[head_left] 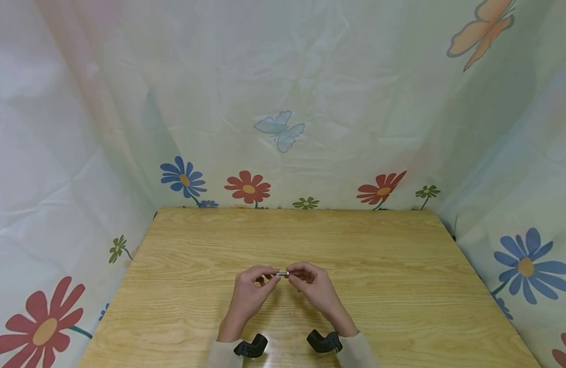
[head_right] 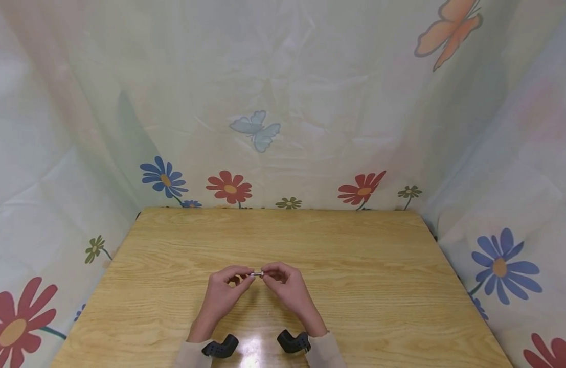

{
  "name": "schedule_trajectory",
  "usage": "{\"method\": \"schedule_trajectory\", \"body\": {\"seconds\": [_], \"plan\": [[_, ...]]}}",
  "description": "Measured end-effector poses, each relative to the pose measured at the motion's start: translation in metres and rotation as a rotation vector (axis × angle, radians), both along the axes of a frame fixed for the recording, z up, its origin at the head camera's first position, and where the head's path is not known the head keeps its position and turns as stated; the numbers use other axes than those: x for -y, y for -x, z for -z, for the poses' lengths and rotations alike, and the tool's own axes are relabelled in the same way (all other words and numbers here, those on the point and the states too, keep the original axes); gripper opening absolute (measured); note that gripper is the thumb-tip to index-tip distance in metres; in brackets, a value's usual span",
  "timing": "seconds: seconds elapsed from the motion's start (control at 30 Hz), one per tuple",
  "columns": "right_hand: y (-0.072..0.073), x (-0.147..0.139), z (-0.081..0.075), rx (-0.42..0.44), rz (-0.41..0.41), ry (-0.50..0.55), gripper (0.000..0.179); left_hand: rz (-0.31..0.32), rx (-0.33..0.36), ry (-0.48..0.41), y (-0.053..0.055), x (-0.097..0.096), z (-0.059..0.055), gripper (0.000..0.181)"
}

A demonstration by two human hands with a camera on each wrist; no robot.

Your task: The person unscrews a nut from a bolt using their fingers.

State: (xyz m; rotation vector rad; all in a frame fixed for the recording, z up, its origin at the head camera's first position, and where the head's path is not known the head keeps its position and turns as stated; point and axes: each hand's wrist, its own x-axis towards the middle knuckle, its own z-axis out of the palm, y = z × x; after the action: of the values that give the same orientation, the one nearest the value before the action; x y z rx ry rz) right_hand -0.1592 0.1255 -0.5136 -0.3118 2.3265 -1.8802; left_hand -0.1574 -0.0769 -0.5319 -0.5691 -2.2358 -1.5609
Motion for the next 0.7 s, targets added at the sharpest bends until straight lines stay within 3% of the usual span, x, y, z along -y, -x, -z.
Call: {"method": "schedule_trajectory", "body": {"seconds": [0.23, 0.33, 0.57, 0.7], "plan": [[0.0002, -0.0004, -0.0010, -0.058, -0.027, 0.048, 0.023, 0.001, -0.023, -0.005, 0.0008, -0.0002, 0.0028, 0.013], [-0.0001, -0.0003, -0.0024, -0.065, -0.019, 0.064, 0.026, 0.001, 0.005, -0.011, 0.0003, 0.0001, 0.0010, 0.012], [0.0013, 0.0020, 0.0010, 0.050, 0.115, 0.014, 0.030, 0.002, 0.050, -0.020, -0.0007, 0.0000, -0.0036, 0.012], [0.0014, 0.0024, 0.0037, 0.078, 0.091, -0.022, 0.038, 0.005, 0.063, -0.031, -0.0014, 0.0004, -0.0040, 0.011]]}}
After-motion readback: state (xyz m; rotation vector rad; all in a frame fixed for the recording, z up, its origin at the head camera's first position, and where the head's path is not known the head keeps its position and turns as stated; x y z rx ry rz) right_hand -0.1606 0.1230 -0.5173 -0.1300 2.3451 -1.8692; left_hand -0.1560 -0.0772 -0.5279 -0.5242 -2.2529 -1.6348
